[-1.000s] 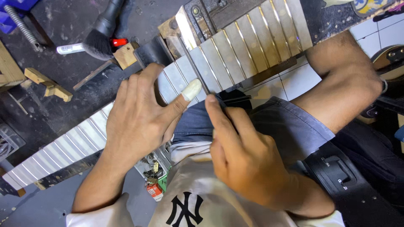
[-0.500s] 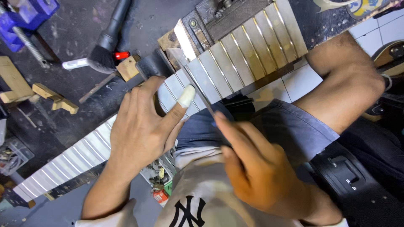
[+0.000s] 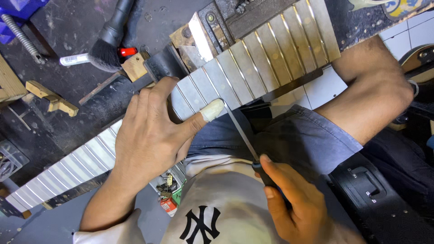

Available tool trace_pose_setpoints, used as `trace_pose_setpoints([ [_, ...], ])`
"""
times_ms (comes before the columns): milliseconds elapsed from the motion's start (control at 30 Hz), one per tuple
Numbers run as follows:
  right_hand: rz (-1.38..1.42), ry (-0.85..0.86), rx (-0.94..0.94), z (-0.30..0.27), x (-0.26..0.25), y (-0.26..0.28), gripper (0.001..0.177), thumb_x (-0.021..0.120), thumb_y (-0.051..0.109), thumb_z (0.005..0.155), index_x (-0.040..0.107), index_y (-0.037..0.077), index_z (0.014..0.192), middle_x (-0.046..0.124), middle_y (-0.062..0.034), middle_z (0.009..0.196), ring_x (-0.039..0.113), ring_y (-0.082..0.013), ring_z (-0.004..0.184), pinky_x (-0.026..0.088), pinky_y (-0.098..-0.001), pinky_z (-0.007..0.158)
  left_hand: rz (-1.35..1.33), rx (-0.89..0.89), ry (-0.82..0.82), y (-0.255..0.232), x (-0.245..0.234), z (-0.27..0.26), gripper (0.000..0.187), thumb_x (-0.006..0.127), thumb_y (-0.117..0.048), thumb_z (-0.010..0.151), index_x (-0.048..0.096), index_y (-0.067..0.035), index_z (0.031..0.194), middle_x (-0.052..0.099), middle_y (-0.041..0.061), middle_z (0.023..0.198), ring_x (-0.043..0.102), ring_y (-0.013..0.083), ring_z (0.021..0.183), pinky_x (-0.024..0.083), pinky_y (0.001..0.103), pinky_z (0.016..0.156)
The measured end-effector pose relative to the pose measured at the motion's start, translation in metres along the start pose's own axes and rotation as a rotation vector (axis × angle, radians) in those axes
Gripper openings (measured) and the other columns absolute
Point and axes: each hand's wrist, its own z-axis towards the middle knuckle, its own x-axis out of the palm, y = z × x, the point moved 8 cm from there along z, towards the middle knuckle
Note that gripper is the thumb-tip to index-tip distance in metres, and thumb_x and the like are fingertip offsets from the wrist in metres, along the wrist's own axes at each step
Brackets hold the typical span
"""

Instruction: The person files the edges of a guitar fretboard clamped in a vise using a metal file. They repeatedly move the file along the fretboard edges to smooth or shape the wood.

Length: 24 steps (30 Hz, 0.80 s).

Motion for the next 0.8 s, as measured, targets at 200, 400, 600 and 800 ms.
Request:
trace_pose_setpoints([
  [200, -0.016, 0.108, -0.203, 0.099, 0.002, 0.053, 0.046, 0.044, -0.002, 0.106, 0.045, -0.014, 0.151, 0.067, -0.0290, 0.140, 0.074, -0.0304, 0.102, 0.060, -0.0410, 0.097, 0.025, 0.017, -0.001, 0.002, 0.000, -0.004, 0.057, 0.076, -0.030, 0.116, 0.046, -0.035, 0.163, 0.052, 0.028, 0.143, 0.055, 0.0432, 0.099, 0.049, 0.054, 0.081],
  [400, -0.020, 0.049, 0.139, -0.002, -0.001, 0.002, 0.048, 0.053, 0.012, 0.102, 0.057, 0.004, 0.148, 0.079, -0.0116, 0.127, 0.084, -0.0168, 0.107, 0.066, -0.0282, 0.091, 0.040, -0.051, 0.065, 0.003, 0.008, -0.004, 0.063, 0.075, -0.033, 0.117, 0.037, -0.036, 0.167, 0.054, 0.028, 0.137, 0.050, 0.0430, 0.092, 0.048, 0.056, 0.076],
  [600, -0.115, 0.100, -0.238, 0.098, 0.006, 0.058, 0.045, 0.041, 0.001, 0.107, 0.045, -0.015, 0.149, 0.067, -0.0278, 0.135, 0.075, -0.0336, 0.107, 0.060, -0.0415, 0.098, 0.065, 0.014, 0.047, 0.000, 0.000, 0.003, 0.069, 0.084, -0.029, 0.099, 0.053, -0.017, 0.159, 0.051, 0.032, 0.136, 0.055, 0.0453, 0.096, 0.051, 0.054, 0.078],
  [800, -0.001, 0.125, -0.025, 0.028, -0.006, 0.023, 0.047, 0.044, 0.013, 0.107, 0.049, -0.006, 0.150, 0.075, -0.0167, 0.126, 0.080, -0.0217, 0.110, 0.061, -0.0349, 0.101, 0.060, 0.012, 0.067, 0.004, 0.007, -0.003, 0.077, 0.082, -0.031, 0.101, 0.042, -0.021, 0.166, 0.050, 0.032, 0.140, 0.055, 0.0461, 0.099, 0.052, 0.056, 0.080],
])
